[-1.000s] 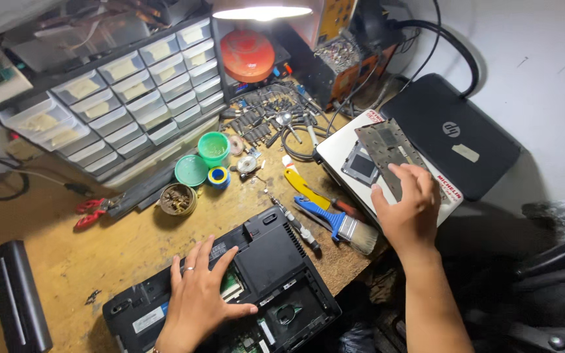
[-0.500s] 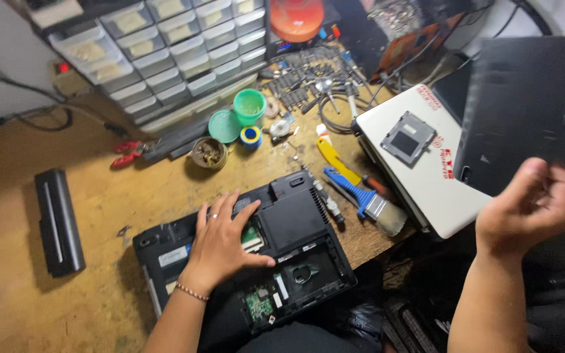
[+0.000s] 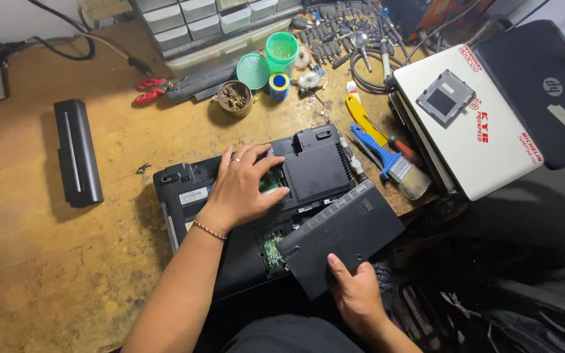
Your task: The person uses a screwdriver to remove screws from the back of a disassembled laptop. They place the screws on the table and then reinsert them into the same screw holes, securing the back panel.
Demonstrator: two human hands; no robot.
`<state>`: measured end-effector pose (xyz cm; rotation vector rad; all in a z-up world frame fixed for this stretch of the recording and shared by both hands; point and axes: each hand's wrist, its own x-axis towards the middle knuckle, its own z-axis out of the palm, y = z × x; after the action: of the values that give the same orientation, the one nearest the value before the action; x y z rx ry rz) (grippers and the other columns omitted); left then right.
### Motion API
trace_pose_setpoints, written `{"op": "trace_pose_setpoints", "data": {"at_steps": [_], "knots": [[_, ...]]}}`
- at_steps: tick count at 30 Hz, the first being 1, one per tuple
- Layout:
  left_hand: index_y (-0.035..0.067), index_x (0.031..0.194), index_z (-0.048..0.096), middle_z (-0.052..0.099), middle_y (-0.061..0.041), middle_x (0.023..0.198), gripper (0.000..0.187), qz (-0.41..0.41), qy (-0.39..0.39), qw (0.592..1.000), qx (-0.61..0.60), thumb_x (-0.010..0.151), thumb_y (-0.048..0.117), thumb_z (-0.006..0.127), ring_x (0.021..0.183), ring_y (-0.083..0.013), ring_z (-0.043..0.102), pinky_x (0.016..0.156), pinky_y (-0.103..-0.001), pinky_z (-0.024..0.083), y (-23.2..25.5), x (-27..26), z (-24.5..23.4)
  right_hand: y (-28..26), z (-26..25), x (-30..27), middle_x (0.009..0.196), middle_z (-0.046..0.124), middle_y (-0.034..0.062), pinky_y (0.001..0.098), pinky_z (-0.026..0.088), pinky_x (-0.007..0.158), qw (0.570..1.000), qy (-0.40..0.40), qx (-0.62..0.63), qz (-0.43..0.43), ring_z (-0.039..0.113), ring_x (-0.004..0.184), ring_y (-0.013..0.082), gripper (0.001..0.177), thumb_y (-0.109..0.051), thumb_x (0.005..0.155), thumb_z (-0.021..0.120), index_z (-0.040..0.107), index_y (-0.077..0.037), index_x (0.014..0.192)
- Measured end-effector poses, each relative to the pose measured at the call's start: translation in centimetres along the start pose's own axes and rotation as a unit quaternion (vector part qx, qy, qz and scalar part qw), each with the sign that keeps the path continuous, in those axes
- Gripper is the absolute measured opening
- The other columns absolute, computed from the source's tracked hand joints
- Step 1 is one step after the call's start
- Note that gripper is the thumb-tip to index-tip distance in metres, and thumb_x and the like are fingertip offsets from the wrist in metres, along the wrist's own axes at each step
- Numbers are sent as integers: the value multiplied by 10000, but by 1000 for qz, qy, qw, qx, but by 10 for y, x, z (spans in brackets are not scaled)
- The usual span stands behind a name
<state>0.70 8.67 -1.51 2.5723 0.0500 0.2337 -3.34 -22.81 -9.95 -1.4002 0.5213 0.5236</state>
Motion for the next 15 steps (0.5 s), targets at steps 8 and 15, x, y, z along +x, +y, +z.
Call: {"op": "trace_pose_setpoints", "data": {"at_steps": [8, 15], "knots": [[244, 1194, 753, 627, -106, 1487, 496, 25, -10, 999, -39, 805, 519, 893, 1513, -383, 462, 1252, -769, 90, -5, -5, -3, -32, 34, -33, 845, 840, 333, 316, 516, 456, 964, -205, -156, 62, 788, 613, 357, 438, -240, 1043, 622, 743, 169, 940], [194, 1198, 771, 706, -76, 1375, 392, -4, 9, 995, -99, 901, 448, 801, 1361, -259, 637, 1259, -750, 170, -5, -4, -5, -101, -35, -17, 987, 888, -34, 319, 598, 836, 795, -208, -510, -255, 764, 927, 80, 252, -341, 940, 761, 836, -141, 1073]]}}
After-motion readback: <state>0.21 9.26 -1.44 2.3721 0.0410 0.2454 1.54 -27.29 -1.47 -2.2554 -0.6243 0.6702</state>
